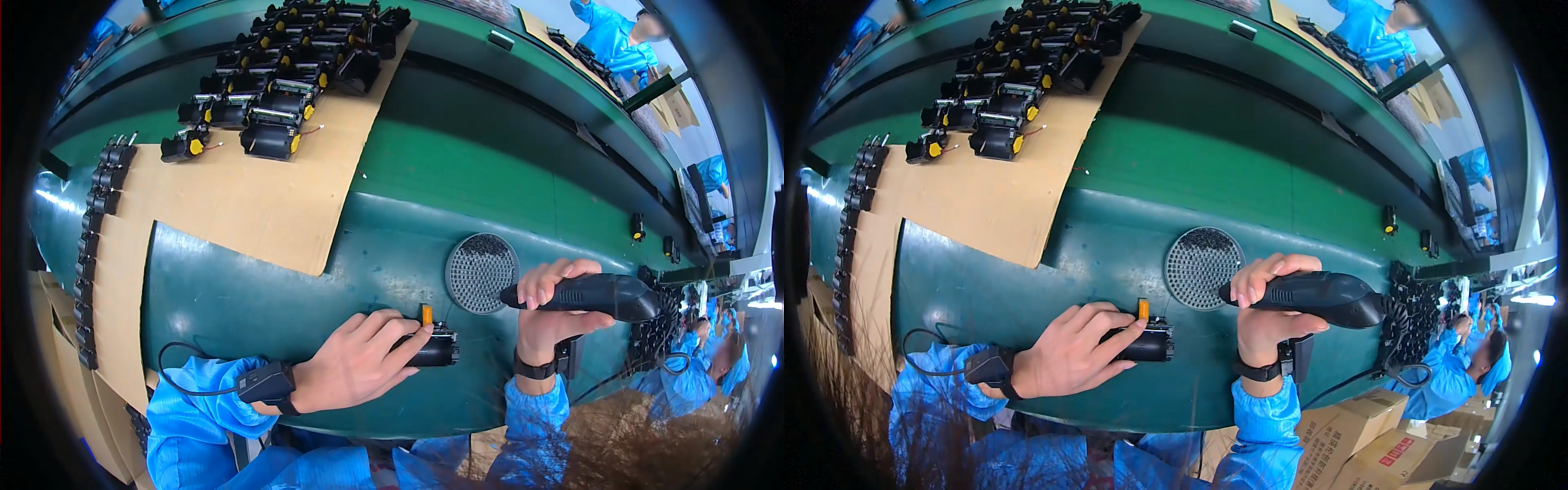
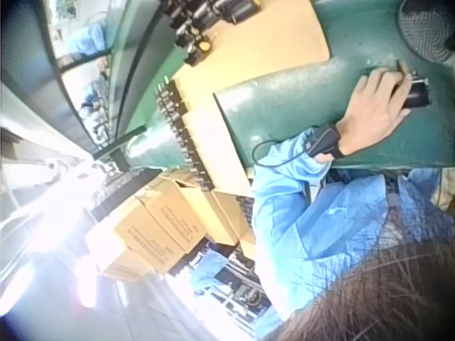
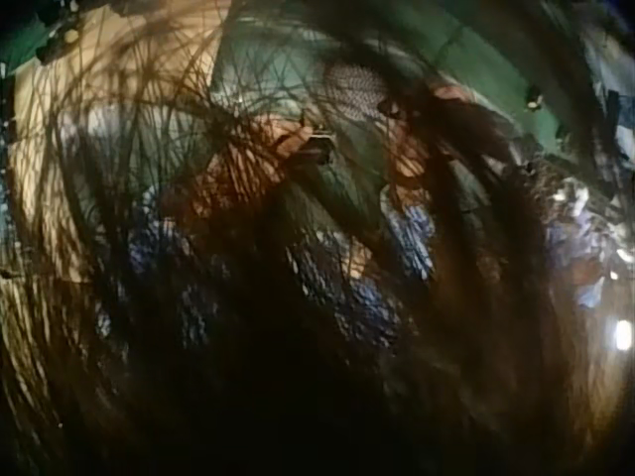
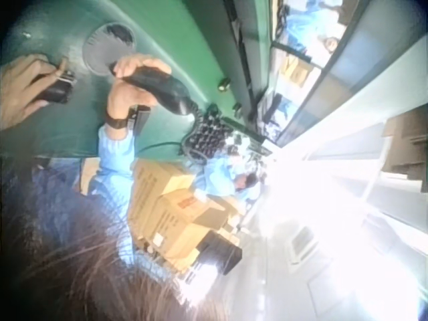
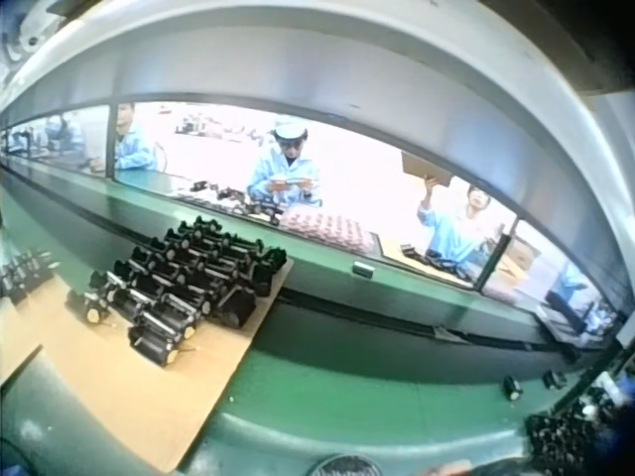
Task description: The person uses an electric screwdriver to fasten screws onto a plastic electronic housing, then picks up and places the assembled units into a cardboard box on an assembly line.
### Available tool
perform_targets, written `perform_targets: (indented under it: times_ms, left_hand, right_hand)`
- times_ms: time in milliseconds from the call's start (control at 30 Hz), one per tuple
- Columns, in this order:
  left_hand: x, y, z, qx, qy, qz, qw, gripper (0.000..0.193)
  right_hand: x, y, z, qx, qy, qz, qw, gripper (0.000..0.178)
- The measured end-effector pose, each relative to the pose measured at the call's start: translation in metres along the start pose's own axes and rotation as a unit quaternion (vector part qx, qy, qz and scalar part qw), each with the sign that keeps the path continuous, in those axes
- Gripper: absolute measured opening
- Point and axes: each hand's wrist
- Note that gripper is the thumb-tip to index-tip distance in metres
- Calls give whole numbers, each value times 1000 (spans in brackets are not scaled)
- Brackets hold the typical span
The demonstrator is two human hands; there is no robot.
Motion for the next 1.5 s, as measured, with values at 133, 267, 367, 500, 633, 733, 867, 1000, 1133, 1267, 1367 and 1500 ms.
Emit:
perform_targets:
  times_ms: [133, 267, 367, 500, 633, 733, 867, 1000, 1133, 1267, 1367, 1500]
  left_hand:
    - [-1, 1, -1, -2, 11, -10, 1000, 64]
    - [-1, 2, -1, 1, 16, -23, 1000, 64]
    - [-2, 2, -2, 6, 9, -26, 1000, 65]
    - [-1, 3, -3, 7, 19, 1, 1000, 59]
    - [-5, -2, -6, 4, 14, -10, 1000, 61]
    - [-7, -3, -7, 5, 10, -17, 1000, 64]
    - [-8, -3, -7, 3, 13, -8, 1000, 65]
    - [-7, -3, -7, 9, 9, -11, 1000, 64]
    - [-8, -3, -8, 7, 13, -13, 1000, 64]
    - [-8, -3, -8, 8, 6, -6, 1000, 64]
    - [-8, -3, -8, 12, 3, -5, 1000, 64]
    - [-10, -2, -8, 12, 5, -2, 1000, 65]
  right_hand:
    - [1, 2, -1, -2, -24, -3, 1000, 89]
    - [1, 4, -2, 1, -40, -40, 998, 88]
    - [-3, 1, -1, 16, -9, -15, 1000, 86]
    - [-20, -35, -9, 58, -3, 69, 996, 81]
    - [-43, -44, -39, 31, -105, 126, 986, 79]
    - [-47, -29, -50, 45, -165, 125, 977, 79]
    - [-56, -20, -51, 58, -180, 103, 976, 77]
    - [-51, -15, -51, 62, -195, 125, 971, 81]
    - [-52, -12, -54, 61, -182, 128, 973, 82]
    - [-52, -11, -52, 61, -203, 133, 968, 82]
    - [-53, -10, -55, 44, -188, 135, 972, 81]
    - [-51, -9, -55, 39, -215, 112, 969, 79]
Point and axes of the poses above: each hand's wrist, its own z-axis towards the middle knuckle, its own x-axis out of the back of the hand, y = z × x, and after that the axes turned 4 degrees about -z, right-handed
